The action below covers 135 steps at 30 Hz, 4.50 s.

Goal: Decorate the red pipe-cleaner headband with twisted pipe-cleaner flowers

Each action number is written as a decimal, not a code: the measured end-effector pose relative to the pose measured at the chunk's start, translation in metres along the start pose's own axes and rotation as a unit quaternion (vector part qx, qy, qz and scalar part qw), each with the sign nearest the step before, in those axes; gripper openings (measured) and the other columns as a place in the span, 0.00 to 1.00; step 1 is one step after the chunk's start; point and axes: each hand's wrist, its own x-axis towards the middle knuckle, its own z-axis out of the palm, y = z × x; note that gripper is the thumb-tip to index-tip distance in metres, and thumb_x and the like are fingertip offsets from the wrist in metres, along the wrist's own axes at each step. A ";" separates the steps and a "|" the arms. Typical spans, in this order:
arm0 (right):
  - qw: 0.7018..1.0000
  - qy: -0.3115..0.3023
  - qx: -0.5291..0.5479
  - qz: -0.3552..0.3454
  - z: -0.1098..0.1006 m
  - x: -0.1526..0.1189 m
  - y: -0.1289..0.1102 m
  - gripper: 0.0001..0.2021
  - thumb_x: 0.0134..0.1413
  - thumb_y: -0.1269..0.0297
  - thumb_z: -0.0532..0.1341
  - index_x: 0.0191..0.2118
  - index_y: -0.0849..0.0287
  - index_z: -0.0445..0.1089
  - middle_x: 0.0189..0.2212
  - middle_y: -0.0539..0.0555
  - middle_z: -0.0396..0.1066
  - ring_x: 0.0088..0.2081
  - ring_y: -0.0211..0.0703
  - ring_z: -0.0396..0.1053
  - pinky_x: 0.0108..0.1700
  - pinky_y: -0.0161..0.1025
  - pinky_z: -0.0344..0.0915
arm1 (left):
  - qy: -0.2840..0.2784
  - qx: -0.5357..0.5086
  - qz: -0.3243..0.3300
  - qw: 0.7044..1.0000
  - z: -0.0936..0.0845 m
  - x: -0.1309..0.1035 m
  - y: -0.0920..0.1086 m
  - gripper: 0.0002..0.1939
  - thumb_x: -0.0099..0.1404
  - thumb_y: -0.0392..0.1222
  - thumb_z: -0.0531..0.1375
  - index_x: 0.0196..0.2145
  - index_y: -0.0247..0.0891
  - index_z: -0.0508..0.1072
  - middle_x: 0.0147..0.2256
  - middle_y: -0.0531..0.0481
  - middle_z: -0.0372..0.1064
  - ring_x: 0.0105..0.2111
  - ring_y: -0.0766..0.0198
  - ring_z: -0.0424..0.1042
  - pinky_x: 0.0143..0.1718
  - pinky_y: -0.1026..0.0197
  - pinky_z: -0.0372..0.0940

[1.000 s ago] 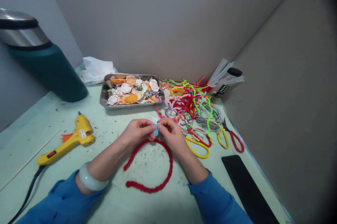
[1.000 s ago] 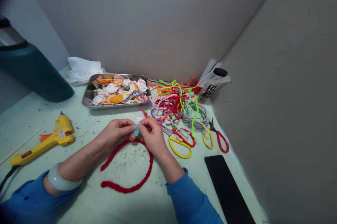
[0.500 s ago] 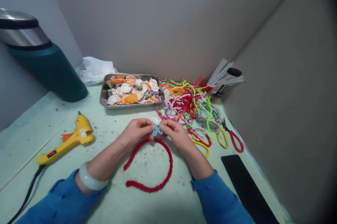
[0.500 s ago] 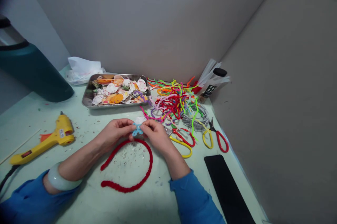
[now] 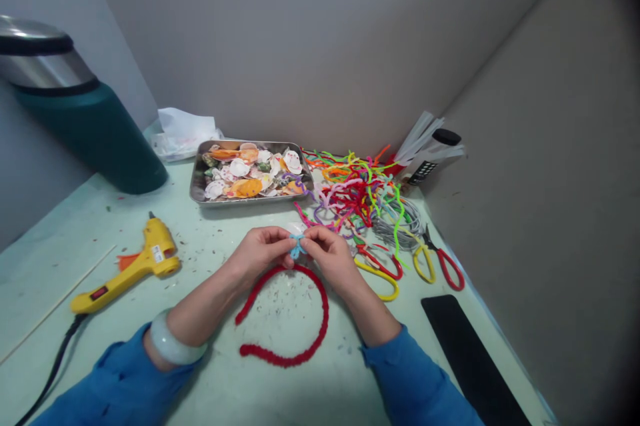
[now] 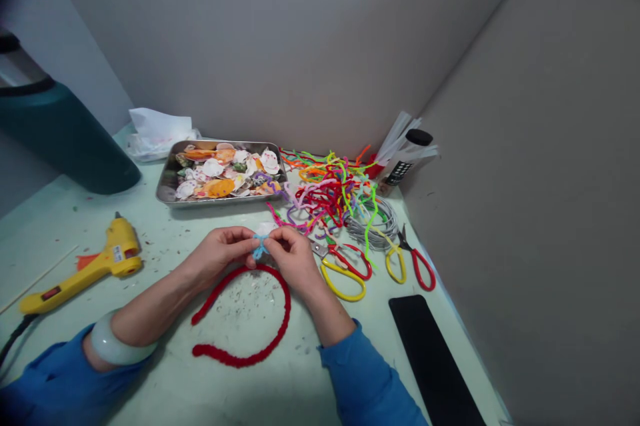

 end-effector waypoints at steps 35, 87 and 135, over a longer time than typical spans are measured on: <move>0.998 0.019 0.057 0.018 0.006 -0.003 -0.008 0.05 0.47 0.65 0.61 0.25 0.60 0.67 0.19 0.46 0.65 0.21 0.34 0.61 0.26 0.33 0.58 | -0.108 -0.121 0.017 0.987 -0.006 -0.006 0.006 0.08 0.55 0.37 0.65 0.31 0.33 0.70 0.25 0.50 0.73 0.17 0.72 0.68 0.21 0.69 0.65; 0.922 0.089 -0.242 -0.290 0.010 -0.014 -0.005 0.06 0.53 0.73 0.55 0.31 0.57 0.68 0.29 0.53 0.65 0.33 0.41 0.65 0.36 0.38 0.63 | 0.017 -0.036 0.022 0.999 -0.001 -0.001 0.004 0.09 0.51 0.40 0.66 0.25 0.32 0.71 0.19 0.51 0.70 0.17 0.69 0.67 0.24 0.66 0.65; 0.912 0.017 -0.266 -0.312 0.000 -0.005 -0.007 0.06 0.57 0.73 0.55 0.35 0.57 0.68 0.40 0.56 0.69 0.44 0.44 0.66 0.48 0.43 0.63 | -0.074 0.252 0.068 0.963 -0.003 0.001 -0.002 0.08 0.58 0.40 0.55 0.23 0.36 0.66 0.14 0.56 0.65 0.16 0.69 0.65 0.20 0.68 0.58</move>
